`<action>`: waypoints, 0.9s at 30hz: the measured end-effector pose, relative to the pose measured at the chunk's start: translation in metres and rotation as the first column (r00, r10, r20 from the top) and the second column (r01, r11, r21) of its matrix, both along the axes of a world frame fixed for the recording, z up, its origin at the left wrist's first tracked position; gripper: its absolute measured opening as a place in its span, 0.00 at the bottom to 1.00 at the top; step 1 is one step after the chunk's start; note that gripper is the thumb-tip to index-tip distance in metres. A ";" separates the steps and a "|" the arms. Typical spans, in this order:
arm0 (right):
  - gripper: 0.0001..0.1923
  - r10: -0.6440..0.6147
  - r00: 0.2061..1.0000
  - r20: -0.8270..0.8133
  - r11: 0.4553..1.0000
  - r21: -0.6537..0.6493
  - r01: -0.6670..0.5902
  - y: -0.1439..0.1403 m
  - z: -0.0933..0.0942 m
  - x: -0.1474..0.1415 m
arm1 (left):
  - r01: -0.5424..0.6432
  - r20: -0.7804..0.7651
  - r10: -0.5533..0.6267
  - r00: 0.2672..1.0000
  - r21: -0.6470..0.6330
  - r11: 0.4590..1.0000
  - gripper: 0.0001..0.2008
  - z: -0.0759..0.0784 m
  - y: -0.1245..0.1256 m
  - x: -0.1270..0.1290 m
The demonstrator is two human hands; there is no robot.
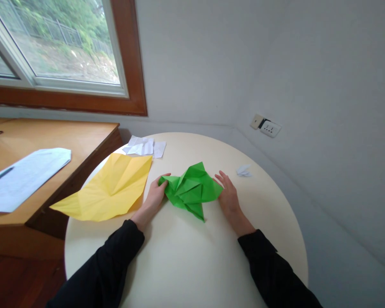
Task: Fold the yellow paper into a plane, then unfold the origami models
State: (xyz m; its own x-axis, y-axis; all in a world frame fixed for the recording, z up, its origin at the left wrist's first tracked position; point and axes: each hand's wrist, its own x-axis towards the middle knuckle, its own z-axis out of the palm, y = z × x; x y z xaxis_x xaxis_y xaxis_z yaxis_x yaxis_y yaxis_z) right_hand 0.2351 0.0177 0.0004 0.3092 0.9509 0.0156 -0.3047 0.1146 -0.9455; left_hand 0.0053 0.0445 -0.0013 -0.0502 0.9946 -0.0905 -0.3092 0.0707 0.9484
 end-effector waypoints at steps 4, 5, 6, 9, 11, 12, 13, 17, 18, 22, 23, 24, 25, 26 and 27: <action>0.27 0.299 0.899 -0.319 0.944 -0.039 -0.328 -0.005 0.009 0.004 | 0.032 -0.144 -0.025 0.989 0.042 0.999 0.24 0.001 -0.004 -0.002; 0.30 0.360 0.869 -0.339 0.920 -0.025 -0.390 -0.007 0.011 0.003 | 0.044 -0.170 -0.036 0.985 0.042 0.998 0.25 0.002 -0.005 -0.002; 0.32 0.418 0.841 -0.343 0.894 -0.010 -0.448 -0.010 0.013 0.002 | 0.057 -0.192 -0.048 0.980 0.041 0.998 0.26 0.003 -0.006 -0.002; 0.40 0.553 0.775 -0.306 0.819 0.028 -0.573 -0.017 0.017 -0.003 | 0.084 -0.253 -0.069 0.965 0.047 0.995 0.27 0.003 -0.007 -0.001; 0.43 0.600 0.752 -0.274 0.789 0.048 -0.612 -0.021 0.019 -0.005 | 0.091 -0.294 -0.069 0.953 0.062 0.994 0.27 0.002 -0.006 -0.001; 0.45 0.611 0.749 -0.257 0.783 0.056 -0.620 -0.022 0.020 -0.005 | 0.097 -0.307 -0.070 0.949 0.072 0.993 0.26 0.001 -0.006 -0.001; 0.45 0.616 0.750 -0.241 0.780 0.058 -0.623 -0.023 0.021 -0.006 | 0.104 -0.316 -0.073 0.946 0.080 0.991 0.26 0.000 -0.006 -0.001; 0.44 0.592 0.786 -0.181 0.797 -0.016 -0.604 -0.026 0.024 -0.006 | 0.130 -0.313 -0.095 0.945 0.093 0.987 0.25 0.003 -0.008 -0.001; 0.44 0.581 0.798 -0.158 0.803 -0.050 -0.594 -0.025 0.024 -0.006 | 0.126 -0.305 -0.093 0.948 0.091 0.988 0.24 0.004 -0.009 -0.001; 0.40 0.547 0.837 -0.033 0.829 -0.117 -0.546 -0.020 0.024 -0.006 | 0.103 -0.198 -0.089 0.976 0.061 0.993 0.24 0.009 -0.012 0.001; 0.38 0.550 0.835 -0.009 0.829 -0.115 -0.548 -0.019 0.023 -0.006 | 0.097 -0.160 -0.088 0.983 0.053 0.994 0.25 0.009 -0.012 0.001; 0.37 0.557 0.830 0.008 0.826 -0.107 -0.553 -0.018 0.023 -0.006 | 0.089 -0.123 -0.082 0.989 0.045 0.995 0.26 0.009 -0.011 0.001; 0.36 0.564 0.825 0.017 0.822 -0.096 -0.561 -0.017 0.022 -0.005 | 0.078 -0.089 -0.074 0.993 0.039 0.996 0.27 0.008 -0.011 0.001; 0.35 0.569 0.822 0.021 0.820 -0.085 -0.566 -0.016 0.022 -0.005 | 0.067 -0.055 -0.065 0.996 0.033 0.997 0.28 0.008 -0.010 0.001; 0.35 0.569 0.822 0.021 0.821 -0.073 -0.567 -0.015 0.021 -0.004 | 0.058 -0.020 -0.057 0.998 0.025 0.998 0.29 0.007 -0.009 0.001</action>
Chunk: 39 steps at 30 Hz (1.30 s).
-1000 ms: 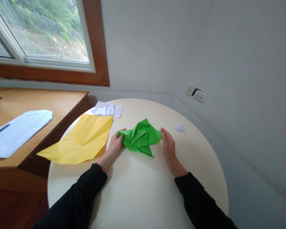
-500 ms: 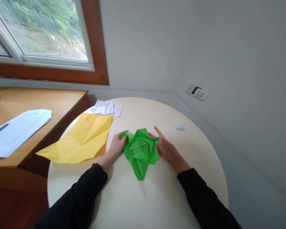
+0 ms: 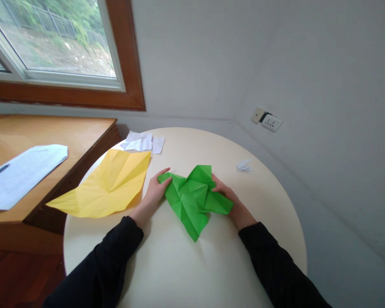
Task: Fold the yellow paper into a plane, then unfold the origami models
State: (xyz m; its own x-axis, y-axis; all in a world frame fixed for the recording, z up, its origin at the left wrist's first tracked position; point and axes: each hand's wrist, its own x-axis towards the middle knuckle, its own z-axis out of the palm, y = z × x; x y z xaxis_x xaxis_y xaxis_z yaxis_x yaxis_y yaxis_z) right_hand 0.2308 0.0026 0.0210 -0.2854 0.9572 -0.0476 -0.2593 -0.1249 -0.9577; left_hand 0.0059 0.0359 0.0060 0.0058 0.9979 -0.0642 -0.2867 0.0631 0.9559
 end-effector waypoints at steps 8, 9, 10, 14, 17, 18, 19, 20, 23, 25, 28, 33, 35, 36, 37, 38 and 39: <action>0.26 0.068 0.998 -0.009 0.996 -0.062 -0.069 0.007 -0.012 0.002 | -0.018 0.201 0.038 0.979 -0.100 0.995 0.30 0.003 0.005 -0.004; 0.25 0.077 0.997 -0.009 0.994 -0.083 -0.078 0.007 -0.013 0.002 | -0.023 0.216 0.046 0.975 -0.108 0.994 0.28 0.003 0.005 -0.004; 0.24 0.086 0.996 -0.013 0.991 -0.098 -0.086 0.007 -0.012 0.002 | -0.026 0.231 0.053 0.971 -0.118 0.993 0.26 0.002 0.005 -0.004; 0.23 0.117 0.993 -0.007 0.987 -0.115 -0.117 0.006 -0.010 0.003 | 0.003 0.269 0.040 0.962 -0.159 0.987 0.17 0.003 0.003 -0.004; 0.24 0.105 0.994 0.016 0.989 -0.108 -0.103 0.007 -0.010 0.004 | 0.031 0.287 0.026 0.958 -0.192 0.981 0.08 0.006 0.001 -0.002; 0.24 0.094 0.996 0.011 0.990 -0.106 -0.092 0.007 -0.011 0.005 | 0.044 0.292 0.018 0.956 -0.206 0.978 0.07 0.008 0.000 -0.001; 0.25 0.083 0.997 0.001 0.991 -0.104 -0.082 0.008 -0.012 0.006 | 0.063 0.296 0.005 0.955 -0.220 0.973 0.06 0.009 0.000 0.000; 0.25 0.069 0.998 -0.012 0.992 -0.101 -0.070 0.009 -0.012 0.006 | 0.088 0.296 -0.015 0.955 -0.234 0.968 0.05 0.010 -0.001 0.001; 0.24 0.022 0.999 -0.026 0.996 -0.090 -0.024 0.010 -0.014 0.008 | 0.156 0.280 -0.077 0.957 -0.269 0.950 0.05 0.012 -0.002 0.003; 0.24 -0.002 1.000 -0.021 0.996 -0.087 0.000 0.011 -0.014 0.008 | 0.170 0.263 -0.093 0.960 -0.287 0.943 0.04 0.012 -0.003 0.004; 0.24 -0.017 1.000 -0.017 0.996 -0.082 0.016 0.011 -0.014 0.008 | 0.184 0.234 -0.114 0.966 -0.303 0.935 0.03 0.012 -0.004 0.006; 0.25 -0.008 0.999 -0.045 0.996 -0.090 0.004 0.011 -0.013 0.007 | 0.161 0.189 -0.108 0.976 -0.293 0.942 0.04 0.007 -0.005 0.006; 0.25 -0.013 0.999 -0.045 0.996 -0.089 0.009 0.011 -0.014 0.007 | 0.156 0.193 -0.102 0.976 -0.289 0.944 0.04 0.006 -0.005 0.006; 0.25 -0.019 0.999 -0.044 0.996 -0.087 0.015 0.011 -0.014 0.008 | 0.152 0.195 -0.098 0.976 -0.287 0.946 0.05 0.005 -0.004 0.006; 0.25 -0.025 0.999 -0.044 0.996 -0.084 0.021 0.011 -0.014 0.008 | 0.151 0.197 -0.097 0.976 -0.286 0.946 0.05 0.005 -0.004 0.006; 0.25 -0.030 0.999 -0.046 0.996 -0.082 0.026 0.011 -0.015 0.009 | 0.150 0.194 -0.096 0.976 -0.286 0.946 0.05 0.005 -0.004 0.006; 0.24 -0.035 0.998 -0.048 0.996 -0.082 0.031 0.011 -0.015 0.010 | 0.149 0.190 -0.096 0.977 -0.286 0.947 0.05 0.005 -0.004 0.005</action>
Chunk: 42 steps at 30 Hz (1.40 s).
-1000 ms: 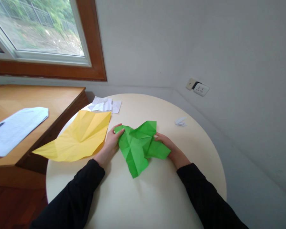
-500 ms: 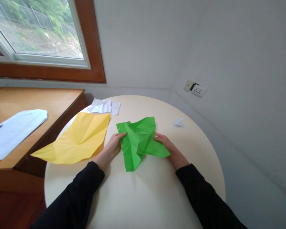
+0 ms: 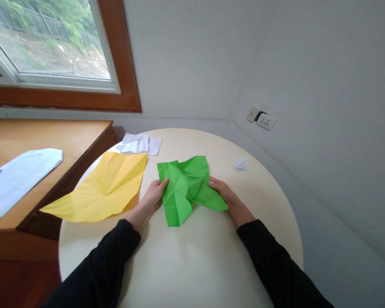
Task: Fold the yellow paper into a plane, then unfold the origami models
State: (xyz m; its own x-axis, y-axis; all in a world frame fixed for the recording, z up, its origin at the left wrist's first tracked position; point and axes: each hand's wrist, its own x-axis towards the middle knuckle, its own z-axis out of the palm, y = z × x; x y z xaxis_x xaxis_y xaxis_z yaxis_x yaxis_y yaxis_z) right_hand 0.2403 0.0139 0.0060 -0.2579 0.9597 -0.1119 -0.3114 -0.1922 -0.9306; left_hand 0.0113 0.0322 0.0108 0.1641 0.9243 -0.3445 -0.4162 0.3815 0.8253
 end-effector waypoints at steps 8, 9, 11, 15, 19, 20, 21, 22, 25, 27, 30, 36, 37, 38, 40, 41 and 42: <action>0.23 -0.039 0.998 -0.055 0.999 -0.038 0.037 -0.002 0.003 0.003 | -0.005 -0.042 0.005 0.999 -0.005 1.000 0.05 0.003 0.000 -0.001; 0.23 -0.037 0.998 -0.054 0.999 -0.035 0.035 -0.002 0.003 0.002 | -0.010 -0.043 0.010 0.999 -0.004 1.000 0.04 0.004 0.000 -0.001; 0.23 -0.035 0.998 -0.047 0.999 -0.028 0.034 -0.002 0.003 0.002 | -0.018 -0.041 0.018 0.999 -0.004 1.000 0.04 0.005 -0.001 -0.001; 0.22 -0.047 0.998 -0.053 0.999 -0.031 0.045 -0.002 0.002 0.002 | -0.028 -0.039 0.028 0.999 -0.014 1.000 0.05 0.007 -0.001 0.000; 0.23 -0.034 0.998 -0.057 0.999 -0.013 0.033 -0.003 0.003 0.002 | -0.035 -0.059 0.034 0.998 -0.019 0.999 0.05 0.008 -0.001 0.000; 0.23 -0.027 0.998 -0.054 1.000 -0.006 0.026 -0.003 0.003 0.002 | -0.035 -0.064 0.034 0.997 -0.019 0.999 0.05 0.009 -0.001 0.000; 0.24 -0.019 0.998 -0.052 1.000 -0.001 0.019 -0.003 0.002 0.002 | -0.034 -0.069 0.033 0.997 -0.021 0.999 0.05 0.010 -0.002 0.000; 0.24 -0.012 0.998 -0.054 1.000 0.001 0.012 -0.003 0.002 0.003 | -0.035 -0.073 0.034 0.997 -0.021 0.999 0.06 0.011 -0.002 0.000; 0.23 -0.006 0.996 -0.085 1.000 -0.011 0.005 -0.002 0.001 0.003 | -0.041 -0.081 0.039 0.996 -0.022 0.999 0.07 0.012 -0.003 0.001; 0.22 -0.004 0.993 -0.115 1.000 -0.027 0.001 -0.002 0.001 0.004 | -0.041 -0.082 0.040 0.996 -0.017 0.999 0.08 0.012 -0.003 0.001; 0.23 0.005 0.990 -0.142 0.999 -0.037 -0.010 -0.003 0.002 0.004 | -0.045 -0.087 0.044 0.995 -0.009 0.999 0.08 0.011 -0.003 0.001; 0.23 -0.024 0.990 -0.139 0.999 -0.046 0.018 -0.003 0.002 0.005 | -0.049 -0.130 0.044 0.990 -0.038 0.998 0.10 0.015 -0.004 -0.001; 0.23 -0.024 0.990 -0.138 0.999 -0.044 0.018 -0.003 0.002 0.005 | -0.052 -0.134 0.046 0.990 -0.040 0.998 0.11 0.016 -0.004 -0.001; 0.23 -0.023 0.990 -0.137 0.999 -0.041 0.018 -0.003 0.002 0.005 | -0.054 -0.137 0.048 0.989 -0.040 0.998 0.11 0.017 -0.004 -0.001; 0.23 -0.019 0.991 -0.135 0.999 -0.037 0.014 -0.003 0.002 0.005 | -0.054 -0.142 0.048 0.989 -0.041 0.998 0.11 0.018 -0.004 0.000; 0.23 -0.016 0.991 -0.134 0.999 -0.035 0.011 -0.003 0.002 0.005 | -0.056 -0.143 0.049 0.988 -0.041 0.998 0.11 0.018 -0.004 0.000; 0.23 -0.012 0.991 -0.133 0.999 -0.034 0.008 -0.003 0.002 0.005 | -0.059 -0.144 0.052 0.988 -0.040 0.997 0.10 0.018 -0.004 0.000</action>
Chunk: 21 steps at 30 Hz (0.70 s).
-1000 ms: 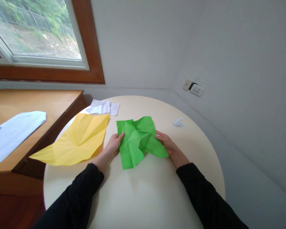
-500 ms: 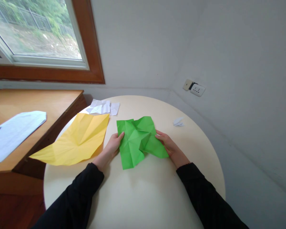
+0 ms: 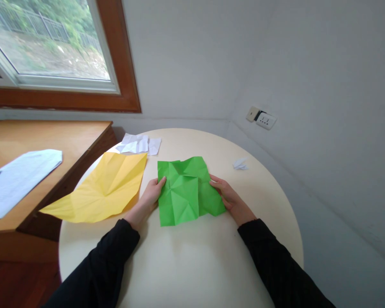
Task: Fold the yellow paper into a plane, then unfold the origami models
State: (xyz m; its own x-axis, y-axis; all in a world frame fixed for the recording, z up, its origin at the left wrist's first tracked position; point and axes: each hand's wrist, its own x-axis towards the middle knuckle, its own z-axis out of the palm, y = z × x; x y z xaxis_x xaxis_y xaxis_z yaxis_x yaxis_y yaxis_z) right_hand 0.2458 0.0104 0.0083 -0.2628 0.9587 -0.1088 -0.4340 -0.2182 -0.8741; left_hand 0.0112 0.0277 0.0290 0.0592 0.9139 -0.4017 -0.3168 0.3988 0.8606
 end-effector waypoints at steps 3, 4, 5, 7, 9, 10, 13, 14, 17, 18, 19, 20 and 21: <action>0.22 0.011 1.000 0.010 1.000 0.009 -0.011 0.000 0.000 0.000 | -0.001 -0.003 0.001 1.000 0.005 1.000 0.10 0.000 0.000 0.000; 0.21 0.015 1.000 0.015 1.000 0.013 -0.016 0.000 0.000 0.001 | 0.001 -0.007 -0.001 1.000 0.006 1.000 0.10 0.000 0.000 0.000; 0.21 0.019 1.000 0.020 1.000 0.015 -0.020 0.000 -0.001 0.001 | 0.003 -0.012 -0.003 1.000 0.006 1.000 0.10 0.000 0.000 0.000; 0.20 0.021 0.999 0.030 1.000 0.016 -0.022 0.001 -0.002 0.003 | 0.005 -0.023 -0.005 1.000 0.002 1.000 0.11 0.001 0.000 0.000; 0.20 0.020 0.999 0.042 1.000 0.013 -0.020 0.002 -0.003 0.005 | 0.009 -0.025 -0.009 1.000 0.000 1.000 0.11 0.001 0.000 -0.001; 0.19 0.018 0.999 0.050 1.000 0.010 -0.018 0.002 -0.003 0.006 | 0.012 -0.022 -0.012 1.000 0.001 1.000 0.11 0.001 0.000 -0.001; 0.18 0.016 0.996 0.086 1.000 0.001 -0.016 0.002 -0.002 0.009 | 0.019 -0.013 -0.019 1.000 0.015 1.000 0.09 -0.001 0.001 -0.002; 0.18 0.018 0.995 0.099 1.000 -0.003 -0.018 0.001 -0.001 0.010 | 0.022 -0.011 -0.022 1.000 0.022 1.000 0.08 -0.002 0.001 -0.002; 0.17 0.014 0.992 0.122 1.000 -0.015 -0.012 0.001 0.001 0.012 | 0.035 -0.016 -0.034 0.999 0.030 0.999 0.06 -0.003 0.001 -0.004; 0.17 0.008 0.992 0.125 1.000 -0.019 -0.006 0.001 0.001 0.013 | 0.038 -0.019 -0.037 0.999 0.028 0.999 0.06 -0.003 0.001 -0.004; 0.17 0.002 0.992 0.127 1.000 -0.022 0.000 0.001 0.001 0.013 | 0.037 -0.022 -0.037 0.999 0.027 0.999 0.06 -0.003 0.001 -0.004; 0.17 -0.003 0.992 0.130 1.000 -0.024 0.006 0.001 0.001 0.014 | 0.036 -0.025 -0.035 0.999 0.026 0.999 0.06 -0.002 0.000 -0.004; 0.16 -0.007 0.991 0.133 1.000 -0.024 0.010 0.001 0.002 0.014 | 0.033 -0.026 -0.032 0.999 0.026 0.999 0.06 -0.001 0.000 -0.003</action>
State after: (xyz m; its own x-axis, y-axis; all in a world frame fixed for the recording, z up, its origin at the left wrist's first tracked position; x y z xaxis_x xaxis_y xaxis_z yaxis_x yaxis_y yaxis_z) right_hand 0.2598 0.0112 0.0098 -0.2359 0.9575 -0.1660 -0.3159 -0.2371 -0.9187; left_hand 0.0079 0.0276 0.0278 0.0794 0.9218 -0.3794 -0.2818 0.3858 0.8785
